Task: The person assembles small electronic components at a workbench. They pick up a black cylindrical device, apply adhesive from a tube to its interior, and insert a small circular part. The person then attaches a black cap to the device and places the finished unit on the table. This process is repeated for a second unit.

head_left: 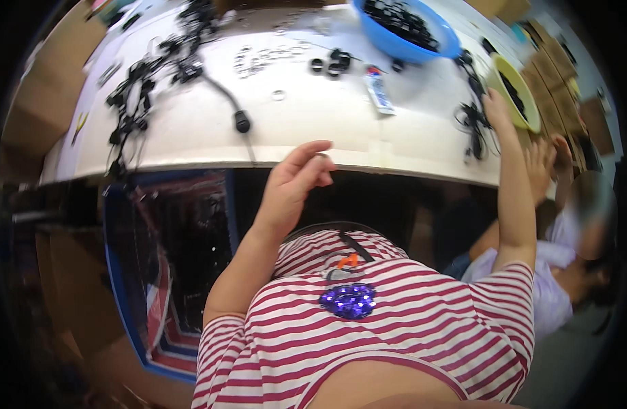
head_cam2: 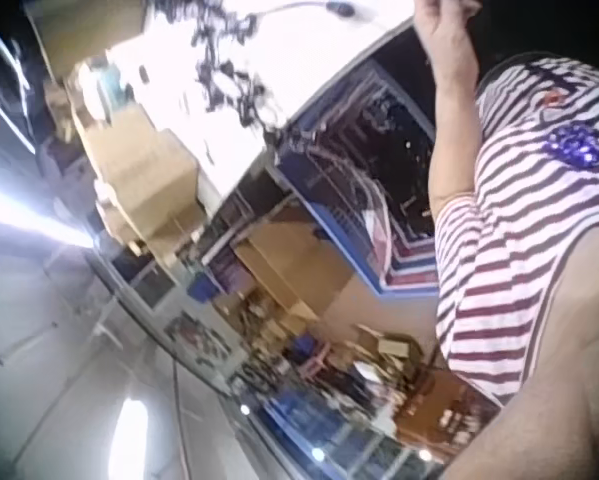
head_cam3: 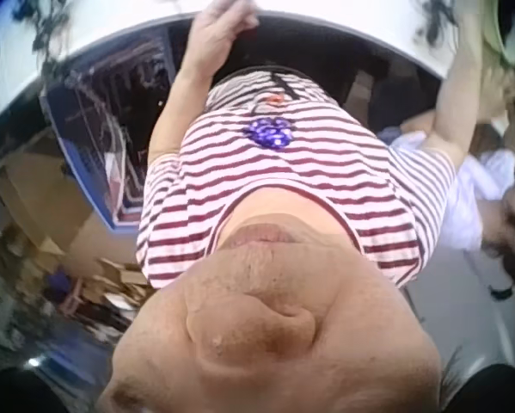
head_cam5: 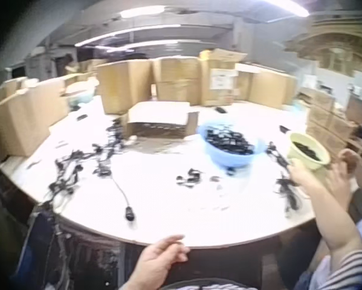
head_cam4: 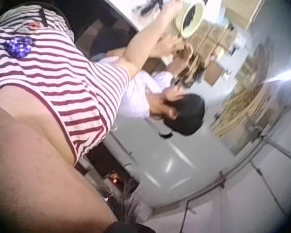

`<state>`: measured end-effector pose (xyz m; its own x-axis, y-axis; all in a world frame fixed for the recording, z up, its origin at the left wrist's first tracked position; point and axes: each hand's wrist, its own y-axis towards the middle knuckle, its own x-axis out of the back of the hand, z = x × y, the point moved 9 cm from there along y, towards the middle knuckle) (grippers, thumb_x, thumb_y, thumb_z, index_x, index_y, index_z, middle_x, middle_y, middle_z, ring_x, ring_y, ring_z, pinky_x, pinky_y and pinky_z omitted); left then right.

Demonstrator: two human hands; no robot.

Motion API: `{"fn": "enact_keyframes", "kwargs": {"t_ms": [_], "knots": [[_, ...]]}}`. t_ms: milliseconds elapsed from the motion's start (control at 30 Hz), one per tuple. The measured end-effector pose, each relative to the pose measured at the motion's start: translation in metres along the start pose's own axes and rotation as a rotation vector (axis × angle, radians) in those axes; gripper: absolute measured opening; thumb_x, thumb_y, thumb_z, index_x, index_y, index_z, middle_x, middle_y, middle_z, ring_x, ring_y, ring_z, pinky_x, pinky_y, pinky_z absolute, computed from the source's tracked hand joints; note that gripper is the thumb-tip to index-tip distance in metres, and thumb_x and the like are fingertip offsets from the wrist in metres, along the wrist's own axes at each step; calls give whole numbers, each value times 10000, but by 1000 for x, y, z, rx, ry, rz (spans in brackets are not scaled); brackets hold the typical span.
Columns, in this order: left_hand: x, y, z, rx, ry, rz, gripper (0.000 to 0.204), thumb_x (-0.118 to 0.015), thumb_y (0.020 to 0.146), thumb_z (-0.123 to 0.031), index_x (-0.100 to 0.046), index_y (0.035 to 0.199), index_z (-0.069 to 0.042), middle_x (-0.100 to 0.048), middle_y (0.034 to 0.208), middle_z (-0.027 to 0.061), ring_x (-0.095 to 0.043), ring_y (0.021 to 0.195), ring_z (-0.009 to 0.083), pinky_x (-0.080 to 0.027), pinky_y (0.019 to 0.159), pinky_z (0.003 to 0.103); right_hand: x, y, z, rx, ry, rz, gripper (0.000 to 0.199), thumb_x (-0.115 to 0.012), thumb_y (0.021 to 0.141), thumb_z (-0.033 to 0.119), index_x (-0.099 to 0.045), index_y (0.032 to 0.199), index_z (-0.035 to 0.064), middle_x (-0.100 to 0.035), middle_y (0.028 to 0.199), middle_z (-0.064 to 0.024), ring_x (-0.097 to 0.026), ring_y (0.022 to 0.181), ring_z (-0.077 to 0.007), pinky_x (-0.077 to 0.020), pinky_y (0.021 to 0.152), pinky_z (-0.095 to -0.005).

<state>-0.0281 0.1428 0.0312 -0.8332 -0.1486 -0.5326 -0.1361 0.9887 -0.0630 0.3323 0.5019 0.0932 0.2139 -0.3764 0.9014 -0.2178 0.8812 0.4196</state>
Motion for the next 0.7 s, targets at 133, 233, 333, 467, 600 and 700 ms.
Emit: {"fn": "enact_keyframes", "kwargs": {"t_ms": [133, 233, 333, 467, 600, 700], "knots": [[6, -7, -4, -14, 15, -5, 292, -478, 914, -144, -503, 1175, -15, -578, 902, 35, -517, 772, 67, -422, 734, 190, 70, -29, 126, 85, 339, -29, 279, -499, 861, 195, -593, 1057, 20, -618, 997, -153, -589, 897, -270, -439, 790, -342], [2, -7, 0, 14, 55, 21, 263, -485, 909, -148, -534, 1129, -12, -581, 891, 32, -515, 775, 67, -423, 735, 193, 89, -73, 253, 358, 637, 13, 209, -517, 877, 175, -613, 1004, 40, -632, 929, -110, -587, 850, -213, -443, 759, -301], [-13, -10, -4, -7, 179, 121, 208, -491, 905, -145, -588, 1016, 1, -592, 880, 36, -523, 791, 82, -435, 746, 215, 44, -118, 366, 604, 726, 227, 172, -546, 852, 151, -614, 958, 34, -605, 910, -125, -577, 843, -233, -441, 734, -323], [-31, -22, -5, 31, 322, 283, 188, -499, 901, -147, -606, 963, -5, -598, 860, 34, -528, 783, 87, -441, 720, 224, -1, -140, 478, 656, 495, 481, 405, -475, 862, 416, -598, 989, 52, -604, 981, -134, -561, 945, -292, -440, 806, -376], [-19, -33, -2, 79, 384, 269, 187, -498, 901, -145, -606, 965, -7, -594, 876, 38, -533, 795, 92, -440, 721, 224, -34, -131, 522, 512, 416, 703, 407, -568, 788, 393, -619, 927, 15, -624, 956, -166, -598, 915, -294, -478, 760, -397], [-4, -41, -8, 96, 376, 168, 179, -503, 894, -131, -606, 968, -5, -597, 874, 40, -548, 820, 98, -449, 726, 229, -50, -130, 533, 493, 509, 684, 295, -565, 744, 236, -616, 923, 8, -638, 915, -163, -613, 882, -296, -483, 738, -399]]}}
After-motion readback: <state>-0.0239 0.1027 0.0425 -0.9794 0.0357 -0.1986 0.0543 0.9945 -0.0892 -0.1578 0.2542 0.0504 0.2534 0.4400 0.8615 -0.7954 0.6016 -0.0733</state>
